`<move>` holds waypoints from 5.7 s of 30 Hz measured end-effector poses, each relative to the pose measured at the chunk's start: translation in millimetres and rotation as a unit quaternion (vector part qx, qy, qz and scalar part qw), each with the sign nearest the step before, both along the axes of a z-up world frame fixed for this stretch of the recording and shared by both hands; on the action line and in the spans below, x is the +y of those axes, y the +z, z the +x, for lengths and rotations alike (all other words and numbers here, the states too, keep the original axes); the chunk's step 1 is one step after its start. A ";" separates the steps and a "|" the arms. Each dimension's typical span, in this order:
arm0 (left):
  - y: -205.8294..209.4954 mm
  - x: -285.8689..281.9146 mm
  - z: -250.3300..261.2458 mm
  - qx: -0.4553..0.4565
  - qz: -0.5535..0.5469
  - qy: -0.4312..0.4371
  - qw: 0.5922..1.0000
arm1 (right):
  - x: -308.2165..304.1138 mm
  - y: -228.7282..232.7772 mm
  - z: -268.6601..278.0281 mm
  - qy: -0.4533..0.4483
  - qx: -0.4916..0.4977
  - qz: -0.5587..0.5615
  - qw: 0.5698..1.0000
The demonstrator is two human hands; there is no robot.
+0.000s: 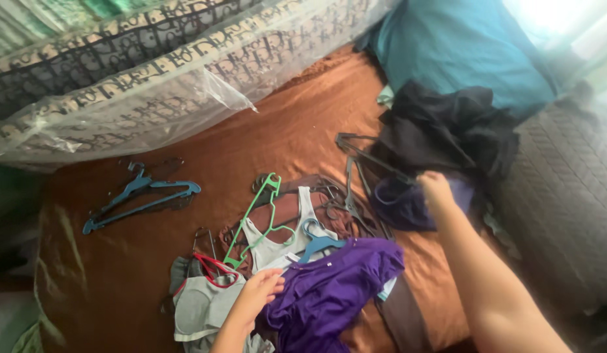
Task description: The person sorts and organizes various clothes and hangers on a bed by hand, picking up items one at a time and flattening a brown long-sleeved shirt.
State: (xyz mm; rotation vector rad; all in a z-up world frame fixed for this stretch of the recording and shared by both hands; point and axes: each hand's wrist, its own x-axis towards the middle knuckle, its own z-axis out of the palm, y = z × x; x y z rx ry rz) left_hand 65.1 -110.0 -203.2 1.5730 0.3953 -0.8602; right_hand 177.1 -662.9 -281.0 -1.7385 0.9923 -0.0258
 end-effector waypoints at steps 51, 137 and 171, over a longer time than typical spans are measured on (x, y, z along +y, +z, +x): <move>1.8 -0.2 20.7 -0.020 -0.044 0.132 0.990 | 177.7 -43.8 -19.8 0.280 -0.211 0.218 0.911; 121.5 139.9 -58.7 -0.216 -0.035 0.101 0.971 | 344.3 205.7 -156.7 0.422 -0.150 -0.246 0.860; -123.2 65.7 -121.8 -0.059 0.006 0.100 0.993 | 294.0 -35.2 -237.2 0.074 0.165 -0.058 0.982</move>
